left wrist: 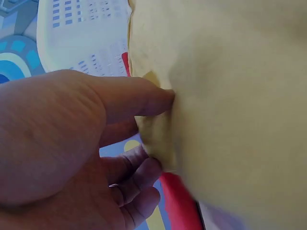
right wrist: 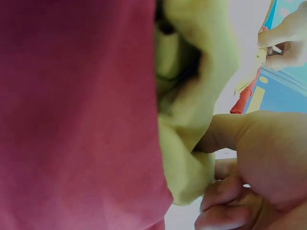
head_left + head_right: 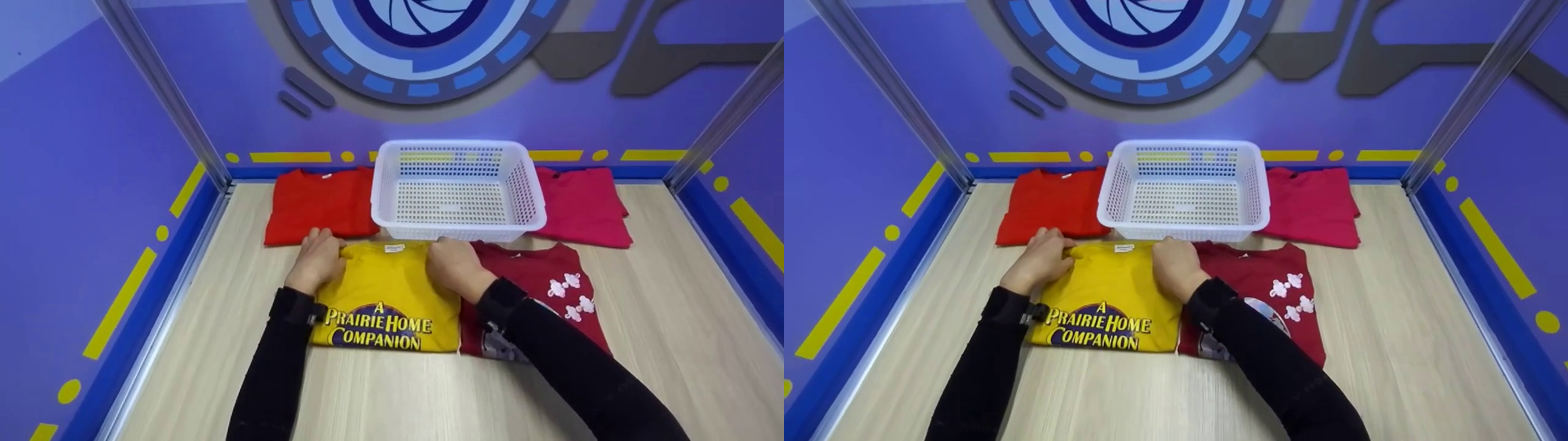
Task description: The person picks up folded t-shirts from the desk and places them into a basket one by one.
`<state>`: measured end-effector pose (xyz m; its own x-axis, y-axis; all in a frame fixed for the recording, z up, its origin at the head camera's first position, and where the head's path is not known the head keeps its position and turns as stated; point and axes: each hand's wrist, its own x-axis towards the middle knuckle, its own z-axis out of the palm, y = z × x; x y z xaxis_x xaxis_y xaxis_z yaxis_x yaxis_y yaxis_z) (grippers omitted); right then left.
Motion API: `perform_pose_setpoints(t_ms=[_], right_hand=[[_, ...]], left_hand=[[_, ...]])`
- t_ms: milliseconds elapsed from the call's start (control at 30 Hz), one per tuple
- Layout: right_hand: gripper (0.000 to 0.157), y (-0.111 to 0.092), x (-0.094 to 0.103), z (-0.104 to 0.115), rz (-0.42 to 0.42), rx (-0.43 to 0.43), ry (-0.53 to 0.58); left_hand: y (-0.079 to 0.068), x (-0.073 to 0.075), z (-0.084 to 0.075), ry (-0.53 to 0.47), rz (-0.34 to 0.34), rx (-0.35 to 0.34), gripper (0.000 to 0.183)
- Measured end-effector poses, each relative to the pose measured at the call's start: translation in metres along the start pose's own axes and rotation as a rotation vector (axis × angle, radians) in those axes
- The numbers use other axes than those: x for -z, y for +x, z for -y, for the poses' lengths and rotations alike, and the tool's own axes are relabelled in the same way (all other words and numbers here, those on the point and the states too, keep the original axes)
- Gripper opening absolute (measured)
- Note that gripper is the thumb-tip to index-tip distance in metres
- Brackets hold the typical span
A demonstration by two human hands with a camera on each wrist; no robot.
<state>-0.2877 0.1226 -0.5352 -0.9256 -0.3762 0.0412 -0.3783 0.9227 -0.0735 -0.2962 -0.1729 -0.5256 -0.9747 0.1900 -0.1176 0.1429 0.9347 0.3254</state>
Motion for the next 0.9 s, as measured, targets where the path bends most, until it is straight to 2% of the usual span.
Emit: perform_pose_setpoints(t_ms=[67,167,233,300,367,433,567,667,900], right_hand=[[0.019,-0.001,0.0,-0.003,-0.042,0.032,0.055],[0.012,-0.001,0.003,-0.009,-0.057,0.061,0.179],[0.01,0.0,0.008,-0.012,-0.031,0.065,0.281],[0.016,0.0,0.015,-0.015,0.019,0.055,0.371],[0.02,0.0,0.025,-0.016,0.063,0.053,0.443],[0.018,-0.001,0.033,-0.018,0.092,0.059,0.49],[0.01,-0.006,0.05,-0.018,0.105,0.097,0.532],[0.009,-0.011,0.061,-0.02,0.1,0.136,0.535],[0.011,-0.023,0.083,-0.023,-0.025,0.218,0.492]], left_hand=[[-0.002,0.002,0.001,-0.033,0.024,0.003,0.036],[-0.004,0.006,0.005,-0.115,0.072,0.026,0.031],[-0.006,0.012,0.007,-0.171,0.099,0.043,0.025],[-0.009,0.02,0.009,-0.229,0.123,0.054,0.022],[-0.012,0.03,0.009,-0.256,0.133,0.046,0.025],[-0.017,0.04,0.008,-0.274,0.135,0.03,0.033],[-0.029,0.058,0.007,-0.281,0.119,-0.02,0.041],[-0.038,0.07,0.006,-0.287,0.097,-0.032,0.035],[-0.059,0.089,0.002,-0.296,-0.007,-0.082,0.015]])
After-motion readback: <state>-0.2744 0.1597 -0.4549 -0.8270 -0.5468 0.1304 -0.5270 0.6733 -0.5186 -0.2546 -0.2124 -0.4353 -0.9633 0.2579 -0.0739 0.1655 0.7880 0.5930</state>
